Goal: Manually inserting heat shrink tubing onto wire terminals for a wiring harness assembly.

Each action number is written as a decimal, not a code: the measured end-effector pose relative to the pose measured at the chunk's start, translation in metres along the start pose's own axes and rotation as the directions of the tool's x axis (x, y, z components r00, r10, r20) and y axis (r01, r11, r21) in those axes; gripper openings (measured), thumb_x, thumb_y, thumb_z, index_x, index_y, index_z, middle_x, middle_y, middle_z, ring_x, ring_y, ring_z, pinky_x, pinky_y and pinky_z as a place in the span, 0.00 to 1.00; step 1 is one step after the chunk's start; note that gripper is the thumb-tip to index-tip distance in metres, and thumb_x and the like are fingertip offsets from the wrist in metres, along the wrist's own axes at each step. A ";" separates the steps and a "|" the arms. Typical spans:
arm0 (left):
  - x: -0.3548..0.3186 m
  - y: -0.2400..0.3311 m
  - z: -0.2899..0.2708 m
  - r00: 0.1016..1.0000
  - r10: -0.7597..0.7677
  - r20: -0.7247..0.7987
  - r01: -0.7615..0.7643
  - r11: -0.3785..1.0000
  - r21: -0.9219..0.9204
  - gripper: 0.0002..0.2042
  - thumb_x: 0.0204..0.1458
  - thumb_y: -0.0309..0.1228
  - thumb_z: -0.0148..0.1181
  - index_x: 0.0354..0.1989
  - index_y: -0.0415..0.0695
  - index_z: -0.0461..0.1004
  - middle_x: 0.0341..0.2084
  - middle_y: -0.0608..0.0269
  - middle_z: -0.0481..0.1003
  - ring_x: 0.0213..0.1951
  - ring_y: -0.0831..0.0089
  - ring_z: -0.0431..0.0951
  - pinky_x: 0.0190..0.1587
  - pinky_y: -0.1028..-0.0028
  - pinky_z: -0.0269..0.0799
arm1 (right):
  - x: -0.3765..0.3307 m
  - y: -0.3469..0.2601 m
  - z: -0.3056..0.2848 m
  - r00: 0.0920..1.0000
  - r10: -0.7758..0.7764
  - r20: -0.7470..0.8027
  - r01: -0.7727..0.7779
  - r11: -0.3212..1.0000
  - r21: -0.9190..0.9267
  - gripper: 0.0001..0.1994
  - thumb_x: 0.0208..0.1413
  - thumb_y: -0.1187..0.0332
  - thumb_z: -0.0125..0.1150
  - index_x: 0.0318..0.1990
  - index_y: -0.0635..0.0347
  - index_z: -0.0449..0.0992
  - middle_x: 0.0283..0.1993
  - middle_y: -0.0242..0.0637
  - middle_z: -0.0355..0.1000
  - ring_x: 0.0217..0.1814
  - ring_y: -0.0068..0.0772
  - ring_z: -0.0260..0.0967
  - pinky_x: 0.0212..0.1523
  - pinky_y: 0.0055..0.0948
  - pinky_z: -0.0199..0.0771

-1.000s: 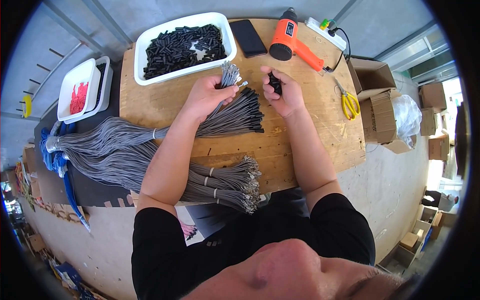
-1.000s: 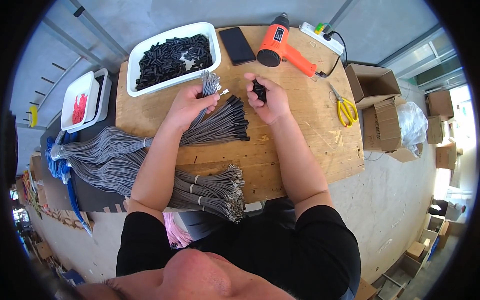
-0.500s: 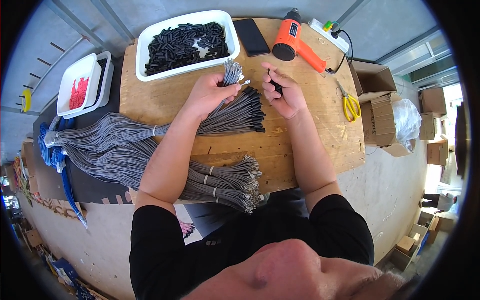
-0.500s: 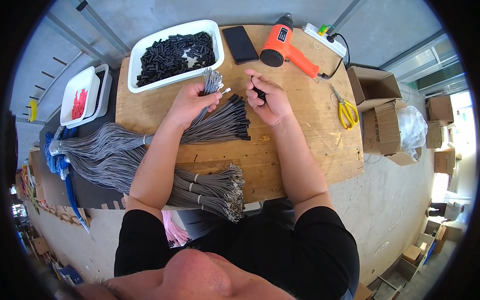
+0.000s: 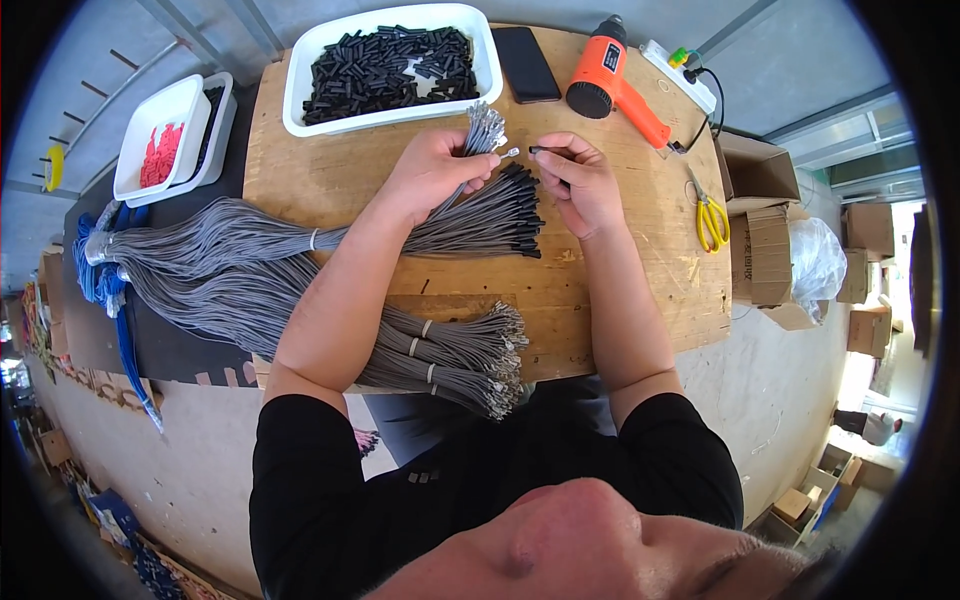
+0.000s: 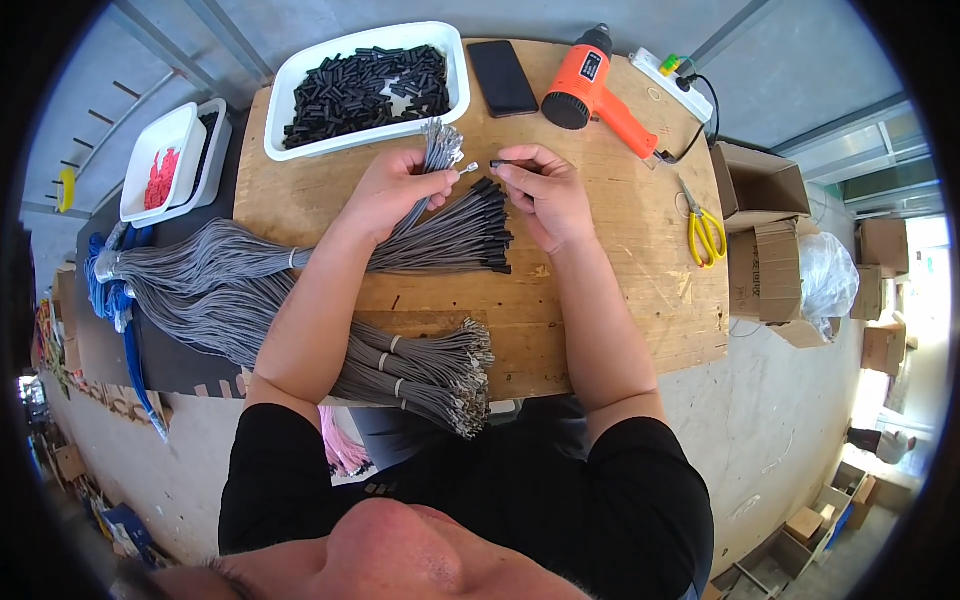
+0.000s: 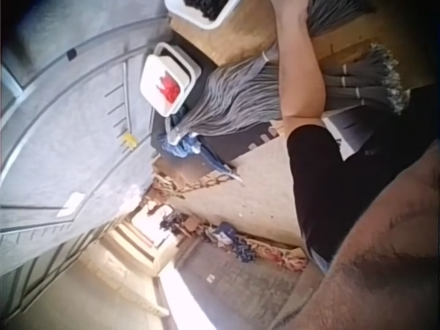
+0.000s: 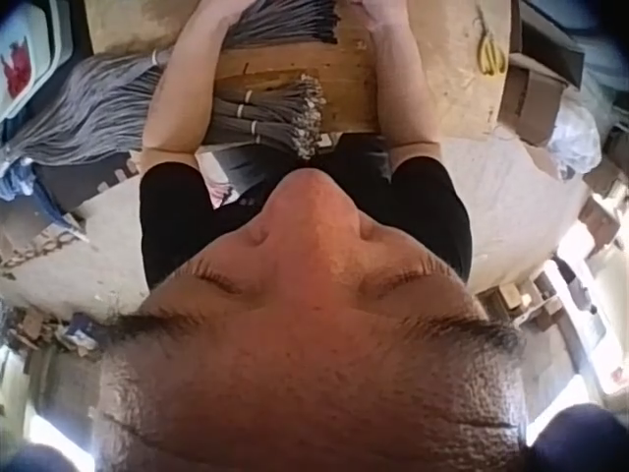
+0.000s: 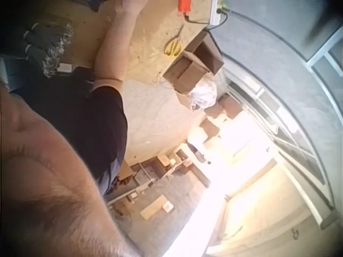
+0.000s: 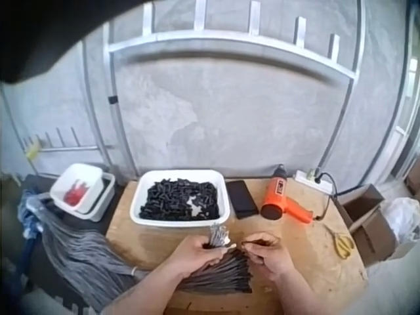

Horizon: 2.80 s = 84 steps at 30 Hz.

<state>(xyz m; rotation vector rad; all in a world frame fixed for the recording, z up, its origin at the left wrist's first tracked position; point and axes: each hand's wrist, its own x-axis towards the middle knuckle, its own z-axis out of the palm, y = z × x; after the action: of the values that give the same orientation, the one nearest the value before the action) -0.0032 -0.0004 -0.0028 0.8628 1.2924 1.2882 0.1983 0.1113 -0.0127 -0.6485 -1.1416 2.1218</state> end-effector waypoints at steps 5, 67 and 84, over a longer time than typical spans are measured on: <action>0.002 -0.002 -0.002 1.000 -0.010 0.004 0.010 1.000 -0.019 0.09 0.54 0.29 0.67 0.36 0.35 0.79 0.26 0.66 0.77 0.28 0.80 0.74 0.32 0.78 0.71 | -0.004 0.002 0.006 0.997 -0.062 -0.045 0.057 0.993 -0.099 0.07 0.57 0.81 0.63 0.42 0.67 0.79 0.30 0.29 0.73 0.22 0.12 0.55 0.20 0.14 0.50; -0.003 0.000 -0.002 0.999 0.035 0.005 -0.035 0.991 0.130 0.10 0.53 0.30 0.67 0.34 0.32 0.80 0.27 0.60 0.80 0.30 0.78 0.78 0.36 0.77 0.73 | -0.005 -0.002 0.010 0.998 0.031 -0.060 -0.032 0.999 -0.026 0.09 0.64 0.69 0.62 0.43 0.68 0.79 0.34 0.36 0.77 0.23 0.15 0.59 0.21 0.15 0.53; -0.005 0.005 -0.001 0.998 0.049 0.040 -0.057 0.976 0.212 0.09 0.55 0.29 0.67 0.35 0.33 0.80 0.27 0.63 0.80 0.31 0.80 0.77 0.37 0.79 0.73 | -0.009 -0.008 0.010 0.993 0.112 0.034 -0.112 0.993 -0.028 0.09 0.63 0.68 0.63 0.43 0.67 0.78 0.34 0.37 0.77 0.22 0.15 0.59 0.20 0.14 0.53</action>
<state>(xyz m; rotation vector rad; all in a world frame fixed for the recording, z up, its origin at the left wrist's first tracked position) -0.0039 -0.0050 0.0034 1.0717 1.4059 1.1847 0.2002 0.1026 0.0006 -0.7048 -1.1784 2.2238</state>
